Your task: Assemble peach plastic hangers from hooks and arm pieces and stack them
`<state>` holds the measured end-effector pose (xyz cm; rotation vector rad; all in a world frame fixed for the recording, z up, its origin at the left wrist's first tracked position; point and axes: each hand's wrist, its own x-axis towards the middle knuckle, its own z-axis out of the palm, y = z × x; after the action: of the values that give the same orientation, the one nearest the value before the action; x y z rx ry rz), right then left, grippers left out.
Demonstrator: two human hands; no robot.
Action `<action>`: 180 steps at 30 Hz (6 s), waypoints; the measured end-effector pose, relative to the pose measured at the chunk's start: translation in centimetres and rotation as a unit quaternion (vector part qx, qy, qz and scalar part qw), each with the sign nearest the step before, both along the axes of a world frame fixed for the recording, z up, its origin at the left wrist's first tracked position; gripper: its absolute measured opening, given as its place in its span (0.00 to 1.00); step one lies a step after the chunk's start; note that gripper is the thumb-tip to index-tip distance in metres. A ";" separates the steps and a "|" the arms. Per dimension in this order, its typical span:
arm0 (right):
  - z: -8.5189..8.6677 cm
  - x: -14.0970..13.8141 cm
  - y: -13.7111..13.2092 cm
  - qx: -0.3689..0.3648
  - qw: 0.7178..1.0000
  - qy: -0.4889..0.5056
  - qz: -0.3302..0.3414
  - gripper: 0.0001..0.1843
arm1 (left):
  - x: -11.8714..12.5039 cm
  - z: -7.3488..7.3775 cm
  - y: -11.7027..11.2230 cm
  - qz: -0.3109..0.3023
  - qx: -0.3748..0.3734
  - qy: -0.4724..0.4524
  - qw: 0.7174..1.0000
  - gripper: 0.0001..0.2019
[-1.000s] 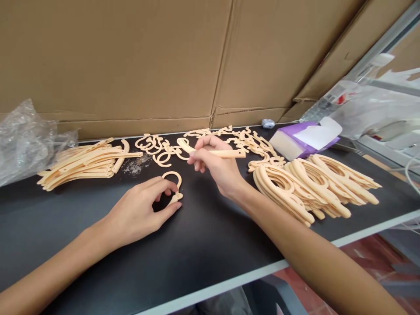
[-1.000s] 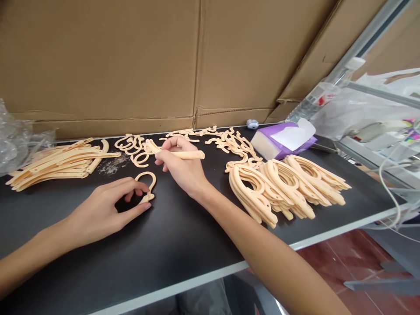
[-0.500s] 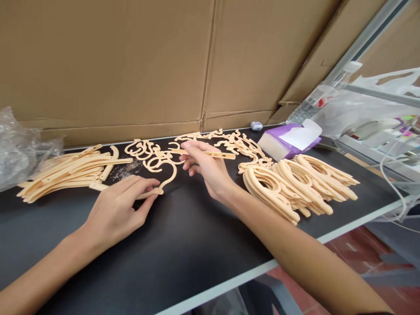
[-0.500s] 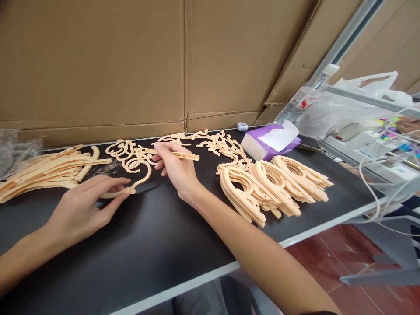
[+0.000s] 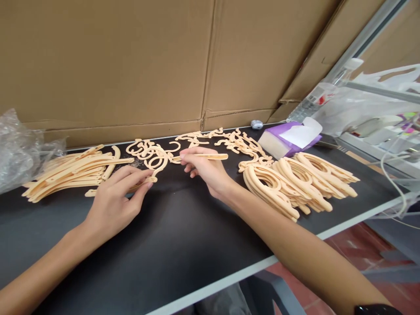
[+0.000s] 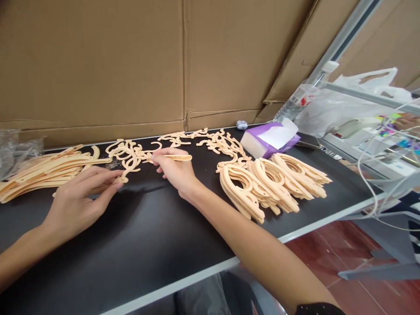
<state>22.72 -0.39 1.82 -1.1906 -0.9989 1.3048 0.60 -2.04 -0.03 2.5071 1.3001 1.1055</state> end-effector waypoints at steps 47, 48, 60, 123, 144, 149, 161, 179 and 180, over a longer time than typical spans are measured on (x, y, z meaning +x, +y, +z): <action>-0.9 -1.1 -2.1 0.150 0.962 -0.208 0.092 0.12 | -0.1 -0.9 -0.4 -0.093 0.158 0.064 0.981 0.06; -1.0 -1.1 -2.2 0.159 0.958 -0.218 0.093 0.13 | 0.0 -0.9 -0.4 -0.090 0.162 0.068 0.980 0.06; -2.1 -1.3 -2.3 0.261 0.914 -0.298 0.093 0.13 | -0.1 -1.5 -0.2 -0.062 0.182 0.124 0.973 0.07; -1.9 -2.1 -1.3 0.017 0.993 -0.065 0.095 0.08 | -0.1 -1.3 0.6 0.013 0.010 -0.024 1.000 0.06; -1.1 1.0 1.3 0.037 0.990 0.023 -0.137 0.14 | 0.1 -1.8 0.8 0.104 -0.005 -0.065 0.993 0.07; -0.6 1.6 0.6 0.271 0.882 -0.357 -0.148 0.06 | 0.0 -1.9 0.6 0.079 0.009 -0.056 0.995 0.07; -2.1 0.5 -0.8 0.355 0.742 -0.567 0.049 0.10 | 0.1 -2.1 0.2 -0.002 0.127 0.033 0.991 0.06; -0.5 0.2 -1.9 0.287 0.774 -0.553 0.112 0.08 | 1.2 -0.8 -1.7 -0.018 0.167 0.098 0.981 0.08; -0.1 0.4 -2.2 0.287 0.770 -0.558 0.118 0.09 | 1.4 -0.6 -2.1 -0.021 0.164 0.100 0.981 0.07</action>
<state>23.08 -2.58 1.73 -1.3246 -2.2634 0.2300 2.00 -4.09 -0.67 2.9395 1.1830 1.1682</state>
